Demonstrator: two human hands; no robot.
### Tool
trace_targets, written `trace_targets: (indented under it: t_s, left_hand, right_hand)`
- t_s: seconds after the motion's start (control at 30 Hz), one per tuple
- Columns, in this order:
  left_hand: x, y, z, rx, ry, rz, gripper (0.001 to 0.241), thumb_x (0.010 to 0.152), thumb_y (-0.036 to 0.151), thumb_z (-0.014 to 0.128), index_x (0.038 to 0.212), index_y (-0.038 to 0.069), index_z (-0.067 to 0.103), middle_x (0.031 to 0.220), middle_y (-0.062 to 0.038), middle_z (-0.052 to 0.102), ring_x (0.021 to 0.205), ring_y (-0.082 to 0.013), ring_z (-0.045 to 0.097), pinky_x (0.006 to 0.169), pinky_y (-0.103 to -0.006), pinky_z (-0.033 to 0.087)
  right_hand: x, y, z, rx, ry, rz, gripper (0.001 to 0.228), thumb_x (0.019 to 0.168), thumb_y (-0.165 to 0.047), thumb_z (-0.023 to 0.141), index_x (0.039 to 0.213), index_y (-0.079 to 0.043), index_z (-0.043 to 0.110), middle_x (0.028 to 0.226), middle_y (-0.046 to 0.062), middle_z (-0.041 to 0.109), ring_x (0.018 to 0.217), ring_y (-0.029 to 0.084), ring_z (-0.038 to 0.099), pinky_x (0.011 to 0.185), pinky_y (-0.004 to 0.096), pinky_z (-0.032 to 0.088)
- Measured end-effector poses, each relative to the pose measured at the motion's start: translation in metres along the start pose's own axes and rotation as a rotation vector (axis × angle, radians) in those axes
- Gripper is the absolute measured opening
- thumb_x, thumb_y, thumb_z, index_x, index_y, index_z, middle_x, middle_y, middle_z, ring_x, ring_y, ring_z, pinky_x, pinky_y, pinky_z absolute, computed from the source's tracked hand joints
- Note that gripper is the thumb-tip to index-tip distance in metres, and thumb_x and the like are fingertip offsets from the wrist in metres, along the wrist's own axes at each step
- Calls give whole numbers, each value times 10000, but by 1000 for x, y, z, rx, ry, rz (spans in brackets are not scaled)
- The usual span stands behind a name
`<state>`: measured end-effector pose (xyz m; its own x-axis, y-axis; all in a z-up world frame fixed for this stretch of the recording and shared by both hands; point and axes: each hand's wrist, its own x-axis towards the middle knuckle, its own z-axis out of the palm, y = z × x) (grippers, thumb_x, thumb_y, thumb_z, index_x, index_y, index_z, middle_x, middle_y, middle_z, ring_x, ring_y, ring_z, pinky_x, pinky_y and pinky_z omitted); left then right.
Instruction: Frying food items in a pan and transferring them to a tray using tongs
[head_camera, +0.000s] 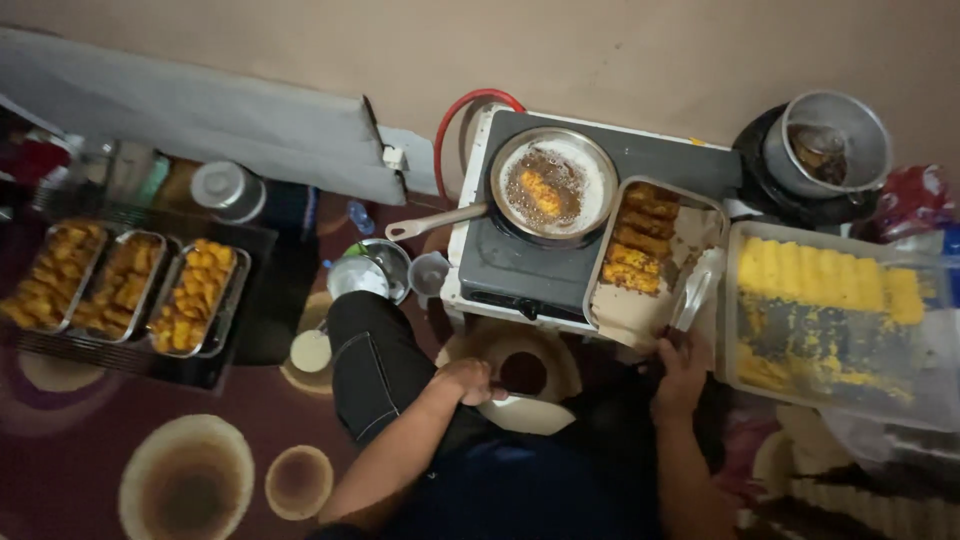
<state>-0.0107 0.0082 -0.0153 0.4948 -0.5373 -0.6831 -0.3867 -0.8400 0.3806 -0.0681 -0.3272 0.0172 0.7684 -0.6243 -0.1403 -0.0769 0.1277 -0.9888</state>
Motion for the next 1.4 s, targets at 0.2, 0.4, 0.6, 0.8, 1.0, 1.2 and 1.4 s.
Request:
trace_targets:
  t_s: [0.2, 0.4, 0.6, 0.8, 1.0, 1.2, 1.4]
  left_hand:
    - [17, -10, 10, -81, 32, 6, 612, 878, 555, 546, 1231, 82, 707, 1198, -169, 730, 1179, -343, 682, 931, -440, 580]
    - [5, -6, 5, -138, -4, 68, 671, 918, 536, 553, 1360, 37, 628, 1322, -219, 670, 1255, -391, 622, 1002, -489, 539]
    - [12, -8, 13, -159, 41, 111, 657, 930, 489, 526, 1380, 18, 606, 1313, -223, 668, 1250, -384, 626, 996, -477, 540]
    - [5, -2, 11, -143, 58, 95, 580, 905, 355, 536, 1381, 34, 617, 1263, -228, 695, 1199, -389, 657, 943, -475, 561]
    - [-4, -3, 8, -87, 83, 61, 558, 873, 372, 557, 1296, 27, 673, 1175, -232, 726, 1126, -391, 693, 894, -483, 577]
    - [-7, -9, -2, -49, -23, 39, 554, 883, 442, 545, 1132, -19, 726, 1089, -247, 740, 1088, -387, 711, 876, -480, 589]
    - [-23, 15, -43, -55, -125, -3, 602, 923, 487, 549, 1061, -64, 746, 1105, -270, 739, 1134, -393, 698, 925, -465, 581]
  right_hand:
    - [-3, 6, -2, -42, 8, -65, 492, 1024, -150, 706, 1439, -27, 473, 1223, 180, 655, 828, 244, 673, 564, 366, 600]
    - [4, 21, -8, -69, 19, -99, 516, 1020, -156, 721, 1443, -38, 450, 1287, 165, 626, 963, 258, 655, 699, 393, 592]
    - [9, 30, -15, -98, 35, -133, 578, 1016, -169, 729, 1484, -21, 424, 1307, 175, 614, 929, 237, 651, 602, 356, 594]
    - [13, 37, -18, -92, 46, -95, 601, 1016, -180, 737, 1502, -54, 407, 1253, 187, 649, 797, 272, 681, 504, 375, 584]
    - [13, 40, -21, -182, 64, -133, 603, 1029, -128, 724, 1535, 5, 424, 1414, 200, 549, 1251, 289, 571, 1017, 477, 523]
    - [7, 38, -13, -90, 43, -119, 527, 1023, -113, 712, 1464, 22, 457, 1280, 180, 611, 1191, 277, 577, 1056, 475, 497]
    - [8, 41, -8, 138, -53, 32, 514, 1019, -108, 659, 1474, -40, 431, 1232, 137, 661, 738, 252, 730, 468, 335, 605]
